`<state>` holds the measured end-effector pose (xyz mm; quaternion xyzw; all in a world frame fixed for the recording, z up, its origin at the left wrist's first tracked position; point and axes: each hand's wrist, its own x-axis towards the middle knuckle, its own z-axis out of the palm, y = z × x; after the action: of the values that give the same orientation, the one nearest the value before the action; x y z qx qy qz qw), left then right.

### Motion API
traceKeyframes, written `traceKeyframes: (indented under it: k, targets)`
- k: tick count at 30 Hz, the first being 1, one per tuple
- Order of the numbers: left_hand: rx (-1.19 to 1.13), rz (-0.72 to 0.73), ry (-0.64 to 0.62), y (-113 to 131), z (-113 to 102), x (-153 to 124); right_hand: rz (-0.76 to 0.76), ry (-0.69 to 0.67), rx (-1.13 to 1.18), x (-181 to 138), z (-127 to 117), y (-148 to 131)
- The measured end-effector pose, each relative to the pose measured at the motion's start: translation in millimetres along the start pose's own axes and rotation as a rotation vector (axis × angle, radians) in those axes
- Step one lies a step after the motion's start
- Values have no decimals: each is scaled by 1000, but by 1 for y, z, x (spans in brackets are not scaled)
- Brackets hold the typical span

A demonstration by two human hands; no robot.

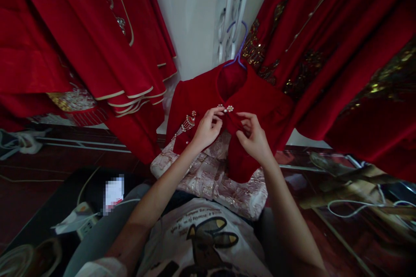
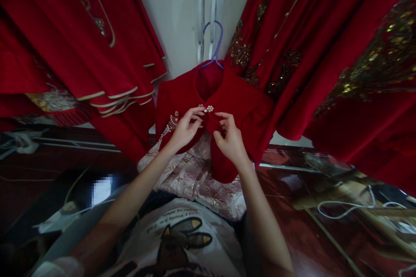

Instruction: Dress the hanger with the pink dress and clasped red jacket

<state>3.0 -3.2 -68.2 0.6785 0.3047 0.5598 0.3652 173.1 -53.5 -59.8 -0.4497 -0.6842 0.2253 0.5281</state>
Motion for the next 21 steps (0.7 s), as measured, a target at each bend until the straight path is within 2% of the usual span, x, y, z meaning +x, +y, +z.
traceKeyframes:
  k: [5, 8, 11, 14, 16, 19, 21]
  targets:
    - [121, -24, -56, -6, 6, 1, 19, -181, -89, -6, -32, -19]
    - [22, -86, -43, -4, 14, -5, 9, -196, -132, -10, -50, -28]
    - [-189, -154, 35, 2, 24, -23, -33, -185, -230, -12, -59, -37]
    - [-388, -254, 117, 9, 30, -47, -114, -160, -411, -15, -53, -47]
    - [-448, -322, 201, 11, 30, -62, -125, -191, -452, -17, -42, -52]
    - [-526, -417, 317, 11, 23, -77, -77, -336, -379, -20, -18, -55]
    - [-586, -455, 327, 12, 17, -80, -42, -404, -304, -21, -3, -54]
